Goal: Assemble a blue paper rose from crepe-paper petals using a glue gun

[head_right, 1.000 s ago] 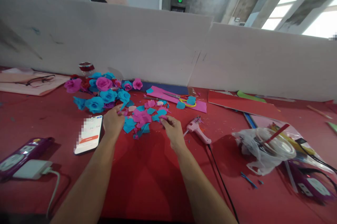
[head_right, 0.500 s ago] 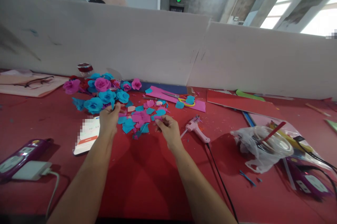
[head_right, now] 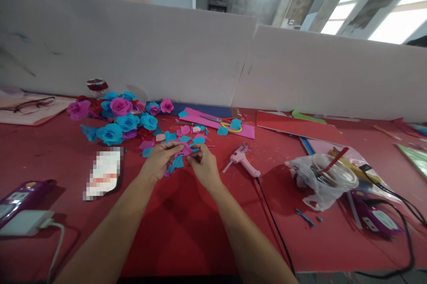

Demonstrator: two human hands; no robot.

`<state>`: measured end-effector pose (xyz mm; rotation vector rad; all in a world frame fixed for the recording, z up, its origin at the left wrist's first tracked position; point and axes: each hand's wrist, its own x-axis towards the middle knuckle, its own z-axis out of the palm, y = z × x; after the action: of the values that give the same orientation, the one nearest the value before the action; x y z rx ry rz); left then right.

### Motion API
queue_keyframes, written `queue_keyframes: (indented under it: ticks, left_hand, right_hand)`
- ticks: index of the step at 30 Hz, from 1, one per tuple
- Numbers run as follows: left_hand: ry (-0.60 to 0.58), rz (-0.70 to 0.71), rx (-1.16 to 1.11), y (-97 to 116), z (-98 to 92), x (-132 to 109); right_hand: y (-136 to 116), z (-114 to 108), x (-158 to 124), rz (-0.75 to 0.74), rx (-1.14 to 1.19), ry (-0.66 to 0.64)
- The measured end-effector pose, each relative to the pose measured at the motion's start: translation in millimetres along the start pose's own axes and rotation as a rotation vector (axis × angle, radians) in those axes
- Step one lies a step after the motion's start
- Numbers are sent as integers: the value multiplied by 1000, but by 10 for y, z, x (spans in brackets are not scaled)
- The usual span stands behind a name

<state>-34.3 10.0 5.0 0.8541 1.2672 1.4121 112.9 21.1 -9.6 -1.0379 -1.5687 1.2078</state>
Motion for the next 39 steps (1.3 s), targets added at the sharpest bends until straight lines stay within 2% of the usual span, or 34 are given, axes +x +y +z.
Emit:
queue_keyframes:
  ticks: [3, 5, 8, 11, 15, 18, 21, 24, 27, 33, 36, 39]
  left_hand:
    - [51, -9, -34, 2, -49, 34]
    - [37, -35, -2, 0, -49, 33]
    - [-28, -47, 87, -16, 2, 2]
    - [-71, -24, 135, -45, 79, -43]
    - [-32, 69, 74, -110, 156, -72]
    - [-50, 111, -4, -157, 185, -67]
    - [-101, 106, -46, -174, 201, -71]
    - [-138, 35, -102, -176, 222, -100]
    - [-170, -41, -141, -194, 257, -137]
    - [-237, -42, -179, -270, 330, -156]
    - [-214, -42, -178, -300, 330, -136]
    - [-130, -13, -196, -318, 315, -109]
  right_hand:
    - [-30, -74, 9, 35, -147, 109]
    - [-52, -112, 18, 8, -108, 165]
    - [-54, -120, 28, -22, -11, 124]
    - [-8, -99, 45, 38, 4, 72]
    - [33, -119, 83, 60, 146, 222]
    - [14, -154, 101, 77, 250, 324]
    - [-24, -161, 94, 87, 312, 369]
    - [-61, -145, 77, 80, 338, 402]
    - [-80, -120, 62, 100, 360, 411]
    - [-64, -68, 43, 137, 511, 331]
    - [-62, -67, 44, 150, 555, 332]
    - [-60, -82, 50, 171, 516, 371]
